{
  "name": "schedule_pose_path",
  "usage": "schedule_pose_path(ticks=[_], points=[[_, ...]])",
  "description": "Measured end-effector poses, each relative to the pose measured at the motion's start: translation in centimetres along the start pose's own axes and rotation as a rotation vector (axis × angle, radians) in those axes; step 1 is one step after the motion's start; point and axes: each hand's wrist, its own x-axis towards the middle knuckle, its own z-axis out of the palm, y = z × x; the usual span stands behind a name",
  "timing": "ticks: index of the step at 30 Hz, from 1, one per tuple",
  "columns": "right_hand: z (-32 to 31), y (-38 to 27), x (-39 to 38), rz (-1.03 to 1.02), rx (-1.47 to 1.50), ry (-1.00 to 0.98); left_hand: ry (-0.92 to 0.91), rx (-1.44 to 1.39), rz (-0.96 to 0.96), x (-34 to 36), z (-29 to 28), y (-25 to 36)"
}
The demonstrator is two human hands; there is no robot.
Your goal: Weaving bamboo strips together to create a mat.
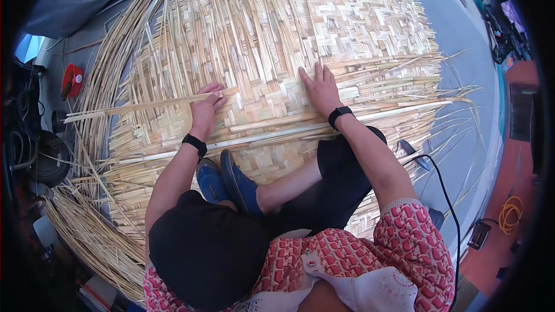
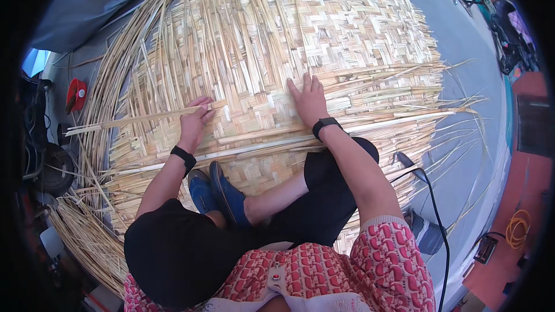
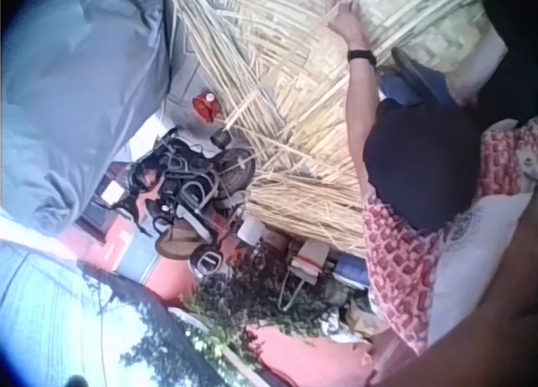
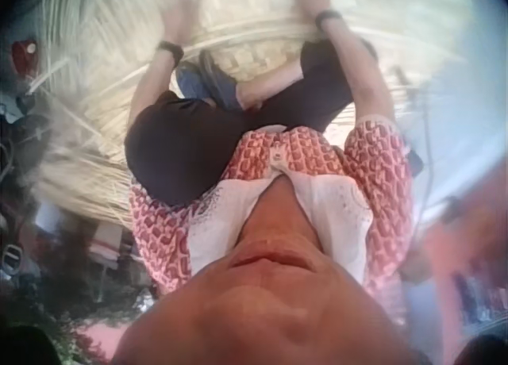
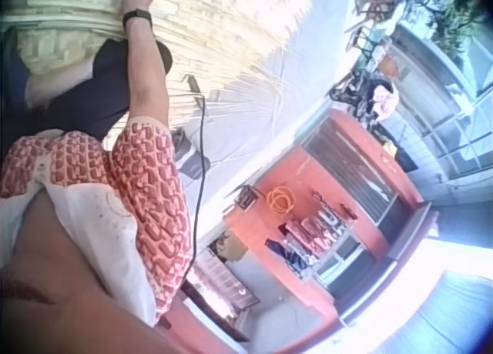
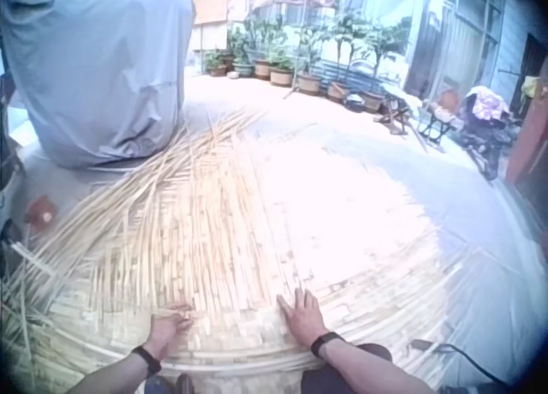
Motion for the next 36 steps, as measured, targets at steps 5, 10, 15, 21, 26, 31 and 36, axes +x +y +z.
schedule_pose_path(ticks=[5, 10, 15, 21, 26, 31, 36], points=[[-2.3, 1.2, -0.3, -0.011, 0.001, -0.205, -0.021, -0.176, -0.002, -3.1, -3.7, 1.6], [-8.6, -6.3, 5.4, -0.178, 0.613, -0.312, 0.073, -0.496, 0.293, -2.4, -15.3, 4.5], [-6.5, -14.1, 9.8, -0.154, 0.953, -0.357, -0.161, -0.012, 0.120, 2.9, -8.9, 9.1], [-8.0, -14.1, 11.4, -0.275, 0.911, -0.477, -0.115, 0.851, -0.092, 6.9, -7.1, 7.5], [-8.6, -13.5, 10.9, -0.355, 1.016, -0.359, -0.258, 0.545, -0.490, 7.3, -5.0, 7.1], [-8.6, -13.6, 9.6, -0.330, 1.042, -0.244, -0.253, -0.371, -0.318, 5.2, -4.0, 7.1], [-6.8, -14.4, 9.6, -0.118, 0.997, -0.128, -0.189, -0.010, -0.397, 6.8, -3.3, 7.1]])
